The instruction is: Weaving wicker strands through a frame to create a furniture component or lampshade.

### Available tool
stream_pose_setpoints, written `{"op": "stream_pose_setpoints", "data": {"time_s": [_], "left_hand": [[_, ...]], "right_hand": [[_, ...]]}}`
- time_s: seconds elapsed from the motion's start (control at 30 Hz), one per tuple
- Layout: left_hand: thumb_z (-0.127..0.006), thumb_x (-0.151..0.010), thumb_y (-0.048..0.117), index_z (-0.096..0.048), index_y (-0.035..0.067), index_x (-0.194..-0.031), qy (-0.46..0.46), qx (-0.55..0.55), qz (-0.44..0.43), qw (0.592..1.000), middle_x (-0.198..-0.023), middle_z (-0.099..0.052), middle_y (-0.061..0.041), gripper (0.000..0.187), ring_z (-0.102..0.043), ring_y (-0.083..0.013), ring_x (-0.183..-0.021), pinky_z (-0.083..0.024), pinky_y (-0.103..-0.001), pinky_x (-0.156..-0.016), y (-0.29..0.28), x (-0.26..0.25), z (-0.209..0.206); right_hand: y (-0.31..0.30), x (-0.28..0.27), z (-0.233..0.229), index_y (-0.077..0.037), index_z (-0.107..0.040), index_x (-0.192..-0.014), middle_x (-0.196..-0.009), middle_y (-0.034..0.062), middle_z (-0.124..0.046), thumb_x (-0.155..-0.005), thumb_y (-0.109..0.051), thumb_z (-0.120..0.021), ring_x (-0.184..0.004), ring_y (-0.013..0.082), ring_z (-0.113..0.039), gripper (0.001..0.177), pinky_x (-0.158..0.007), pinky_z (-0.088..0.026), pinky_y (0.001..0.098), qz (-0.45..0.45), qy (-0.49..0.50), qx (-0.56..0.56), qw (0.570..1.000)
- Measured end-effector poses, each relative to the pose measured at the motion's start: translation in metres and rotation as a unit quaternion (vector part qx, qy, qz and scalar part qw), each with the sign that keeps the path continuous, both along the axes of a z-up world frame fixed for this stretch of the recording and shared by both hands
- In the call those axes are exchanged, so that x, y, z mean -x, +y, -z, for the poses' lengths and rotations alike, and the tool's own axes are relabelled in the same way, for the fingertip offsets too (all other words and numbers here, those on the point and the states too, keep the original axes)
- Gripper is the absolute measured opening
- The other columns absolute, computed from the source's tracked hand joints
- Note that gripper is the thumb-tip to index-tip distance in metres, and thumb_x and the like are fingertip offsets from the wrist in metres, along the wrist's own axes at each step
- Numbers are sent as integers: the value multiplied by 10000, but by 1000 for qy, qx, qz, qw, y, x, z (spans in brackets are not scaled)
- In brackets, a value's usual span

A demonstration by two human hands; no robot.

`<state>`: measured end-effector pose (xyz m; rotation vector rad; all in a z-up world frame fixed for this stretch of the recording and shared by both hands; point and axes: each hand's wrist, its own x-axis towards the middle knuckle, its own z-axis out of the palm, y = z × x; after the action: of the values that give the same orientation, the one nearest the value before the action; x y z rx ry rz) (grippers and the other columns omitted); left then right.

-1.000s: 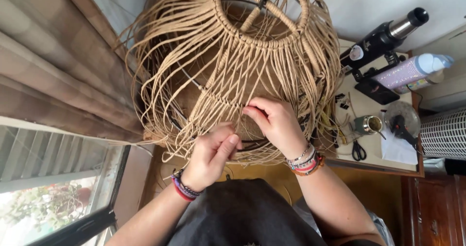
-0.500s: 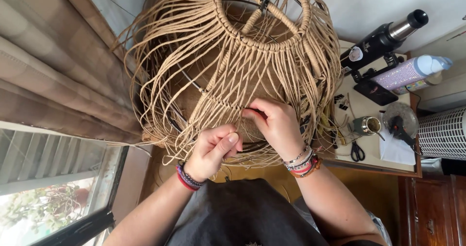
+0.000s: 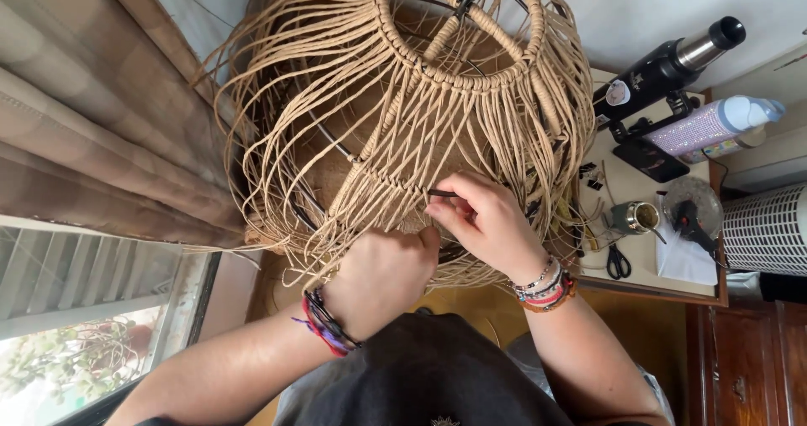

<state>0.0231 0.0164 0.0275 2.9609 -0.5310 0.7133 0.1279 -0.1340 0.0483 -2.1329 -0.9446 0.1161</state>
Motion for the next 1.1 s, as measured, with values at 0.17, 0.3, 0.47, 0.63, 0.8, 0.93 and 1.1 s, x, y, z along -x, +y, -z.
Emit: {"op": "stream_pose_setpoints", "data": {"time_s": [0.17, 0.3, 0.47, 0.63, 0.8, 0.93, 1.1], "left_hand": [[-479, -764, 82, -589, 151, -749, -18, -144, -102, 984, -524, -479, 86, 131, -558, -143, -484, -446, -325, -482, -13, -5, 29], [-539, -724, 121, -584, 141, -748, -24, -118, -199, 973, -517, -445, 63, 55, -540, -151, -474, -427, -321, -399, -40, -14, 40], [-541, -689, 90, -524, 156, -636, -34, -70, -345, 935, -492, -355, 48, 86, -470, -156, -430, -341, -286, -331, -72, -43, 65], [-575, -681, 115, -503, 173, -604, -31, -60, -296, 953, -492, -367, 59, 120, -490, -152, -450, -389, -326, -324, -67, -48, 97], [-566, -642, 173, -502, 195, -570, -49, 15, -365, 930, -516, -379, 60, 99, -475, -130, -410, -310, -268, -302, -69, -52, 84], [-575, -716, 114, -496, 214, -531, -110, 115, -140, 977, -462, -400, -10, 225, -483, -218, -390, -348, -376, -325, -67, -49, 105], [-563, -700, 135, -528, 221, -623, -51, 94, -107, 989, -473, -398, 69, 120, -500, -146, -375, -329, -323, -305, -60, -31, 114]], "right_hand": [[6, 2, 10, -73, -650, -805, -578, 111, -534, -914, -268, -737, -524, 284, -599, 240, -484, -481, 343, 32, -42, 6, 999], [10, 6, -7, -104, -661, -779, -587, 99, -587, -905, -323, -740, -570, 287, -639, 264, -525, -507, 328, 48, -52, 39, 997], [18, 8, -24, -73, -634, -787, -636, 157, -641, -957, -319, -659, -636, 355, -669, 300, -575, -534, 414, 30, -40, 116, 992], [22, 1, -30, -77, -654, -783, -519, 73, -629, -984, -264, -597, -548, 288, -641, 280, -574, -530, 382, 25, 37, 194, 980], [18, -2, -39, -89, -692, -953, -477, 30, -653, -964, -204, -568, -412, 126, -494, 169, -426, -395, 272, 20, 243, 163, 956], [23, 16, -55, -53, -647, -897, -609, -28, -555, -970, -147, -574, -437, 25, -501, 140, -364, -352, 165, 36, 397, -90, 913], [20, 22, -20, -116, -658, -988, -1260, 164, -681, -917, -270, -562, -982, 304, -745, 195, -419, -322, 180, 82, 547, -395, 734]]}}
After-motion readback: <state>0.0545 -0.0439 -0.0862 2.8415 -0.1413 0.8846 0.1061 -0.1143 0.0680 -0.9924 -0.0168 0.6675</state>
